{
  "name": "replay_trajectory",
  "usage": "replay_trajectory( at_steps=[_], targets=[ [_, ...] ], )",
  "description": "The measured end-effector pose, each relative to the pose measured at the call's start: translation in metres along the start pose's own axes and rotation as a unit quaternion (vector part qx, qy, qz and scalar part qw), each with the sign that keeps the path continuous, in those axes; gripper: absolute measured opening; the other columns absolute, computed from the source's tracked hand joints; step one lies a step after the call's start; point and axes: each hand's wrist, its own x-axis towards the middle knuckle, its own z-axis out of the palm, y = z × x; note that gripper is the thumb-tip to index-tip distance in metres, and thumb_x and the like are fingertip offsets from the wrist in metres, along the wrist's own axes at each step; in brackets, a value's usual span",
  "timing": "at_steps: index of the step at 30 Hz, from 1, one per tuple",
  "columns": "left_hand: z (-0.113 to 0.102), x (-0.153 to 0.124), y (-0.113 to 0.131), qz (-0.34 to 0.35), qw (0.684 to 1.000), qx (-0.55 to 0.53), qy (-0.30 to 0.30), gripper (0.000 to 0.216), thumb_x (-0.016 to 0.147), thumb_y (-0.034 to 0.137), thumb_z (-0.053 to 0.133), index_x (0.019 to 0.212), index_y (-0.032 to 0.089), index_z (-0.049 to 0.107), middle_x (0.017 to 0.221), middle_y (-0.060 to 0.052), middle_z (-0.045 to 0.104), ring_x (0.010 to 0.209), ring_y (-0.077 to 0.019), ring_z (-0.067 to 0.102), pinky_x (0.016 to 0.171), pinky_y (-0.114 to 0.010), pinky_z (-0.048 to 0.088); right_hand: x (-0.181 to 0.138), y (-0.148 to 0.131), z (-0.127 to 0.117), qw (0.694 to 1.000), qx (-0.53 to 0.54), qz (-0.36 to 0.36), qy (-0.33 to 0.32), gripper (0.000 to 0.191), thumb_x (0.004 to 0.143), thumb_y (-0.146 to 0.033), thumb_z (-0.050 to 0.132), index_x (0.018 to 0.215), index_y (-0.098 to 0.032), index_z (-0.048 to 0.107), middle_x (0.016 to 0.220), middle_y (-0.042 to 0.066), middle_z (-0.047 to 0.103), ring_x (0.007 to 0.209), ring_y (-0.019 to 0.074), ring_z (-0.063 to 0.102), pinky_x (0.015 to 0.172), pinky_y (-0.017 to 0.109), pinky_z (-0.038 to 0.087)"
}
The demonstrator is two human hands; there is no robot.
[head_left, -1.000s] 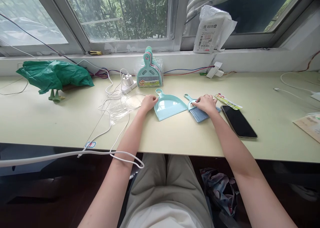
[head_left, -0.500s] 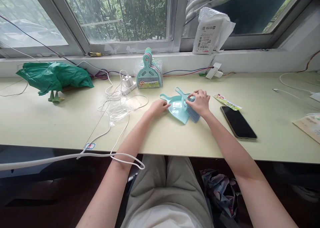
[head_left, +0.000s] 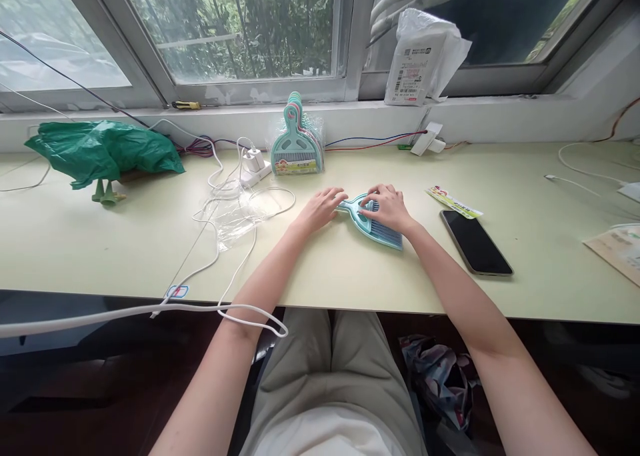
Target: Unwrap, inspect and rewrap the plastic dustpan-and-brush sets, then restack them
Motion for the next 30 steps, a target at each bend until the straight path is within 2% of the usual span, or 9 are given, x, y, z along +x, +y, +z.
replay_trajectory(
  at_steps=[5, 9, 13, 20, 23, 25, 27, 30],
  targets=[
    [0.007, 0.000, -0.001, 0.042, 0.998, 0.043, -0.036, 0.034, 0.092, 0.007, 0.041, 0.120, 0.018, 0.057, 0.120, -0.011, 0.063, 0.112, -0.0193, 0.059, 0.091, -0.031, 0.047, 0.001, 0.002, 0.002, 1.000, 0.020, -0.008, -0.004, 0.022, 0.081, -0.046, 0.065, 0.087, -0.027, 0.073, 0.118, 0.007, 0.061, 0.116, 0.0305, 0.047, 0.092, 0.044, 0.033],
    [0.006, 0.001, 0.004, 0.034, 0.997, 0.048, -0.056, 0.038, 0.091, 0.003, 0.041, 0.122, 0.016, 0.058, 0.124, -0.012, 0.063, 0.118, -0.0186, 0.059, 0.089, -0.028, 0.050, 0.002, 0.005, 0.004, 0.999, 0.037, -0.012, -0.009, 0.021, 0.082, -0.045, 0.065, 0.087, -0.027, 0.074, 0.114, 0.007, 0.063, 0.113, 0.0294, 0.049, 0.090, 0.042, 0.035],
    [0.009, 0.003, 0.009, 0.025, 0.997, 0.042, -0.061, 0.043, 0.089, -0.001, 0.039, 0.125, 0.012, 0.059, 0.134, -0.017, 0.058, 0.126, -0.0214, 0.055, 0.099, -0.031, 0.048, 0.003, 0.007, 0.004, 0.999, 0.036, -0.010, -0.015, 0.018, 0.083, -0.041, 0.064, 0.088, -0.026, 0.072, 0.111, 0.006, 0.067, 0.110, 0.0282, 0.053, 0.090, 0.042, 0.034],
    [0.013, 0.004, 0.010, 0.012, 0.996, 0.031, -0.082, 0.043, 0.089, -0.001, 0.037, 0.124, 0.010, 0.060, 0.135, -0.018, 0.058, 0.124, -0.0209, 0.058, 0.096, -0.029, 0.049, 0.002, 0.006, 0.002, 0.997, 0.071, -0.007, -0.039, 0.018, 0.083, -0.041, 0.061, 0.087, -0.026, 0.071, 0.112, 0.003, 0.071, 0.111, 0.0285, 0.054, 0.092, 0.042, 0.031],
    [0.014, 0.002, 0.007, 0.011, 0.997, 0.015, -0.076, 0.043, 0.089, 0.000, 0.037, 0.124, 0.010, 0.060, 0.136, -0.019, 0.056, 0.125, -0.0224, 0.057, 0.099, -0.033, 0.048, 0.001, 0.004, 0.001, 0.998, 0.049, -0.008, -0.038, 0.021, 0.083, -0.042, 0.060, 0.091, -0.026, 0.071, 0.107, 0.005, 0.072, 0.111, 0.0290, 0.053, 0.091, 0.042, 0.030],
    [0.014, 0.000, 0.006, 0.018, 0.998, 0.007, -0.060, 0.042, 0.089, 0.001, 0.036, 0.121, 0.011, 0.061, 0.135, -0.018, 0.058, 0.124, -0.0223, 0.058, 0.103, -0.036, 0.047, 0.000, 0.002, 0.000, 0.999, 0.039, -0.009, -0.033, 0.022, 0.082, -0.043, 0.060, 0.091, -0.025, 0.071, 0.101, 0.006, 0.073, 0.108, 0.0292, 0.053, 0.091, 0.043, 0.029],
    [0.012, 0.000, 0.006, 0.005, 1.000, -0.010, -0.015, 0.041, 0.090, 0.003, 0.035, 0.120, 0.015, 0.061, 0.135, -0.015, 0.058, 0.126, -0.0212, 0.056, 0.110, -0.039, 0.042, 0.001, -0.001, -0.002, 0.999, 0.041, -0.004, -0.022, 0.022, 0.080, -0.043, 0.061, 0.089, -0.025, 0.070, 0.098, 0.005, 0.073, 0.104, 0.0286, 0.055, 0.090, 0.042, 0.030],
    [0.006, 0.004, 0.008, -0.097, 0.987, -0.073, 0.102, 0.041, 0.095, 0.016, 0.038, 0.134, 0.021, 0.050, 0.144, -0.012, 0.049, 0.138, -0.0224, 0.043, 0.116, -0.043, 0.033, 0.002, -0.010, -0.006, 0.999, 0.047, 0.017, 0.019, 0.020, 0.079, -0.041, 0.061, 0.089, -0.025, 0.067, 0.097, 0.005, 0.072, 0.097, 0.0272, 0.056, 0.088, 0.040, 0.032]
  ],
)
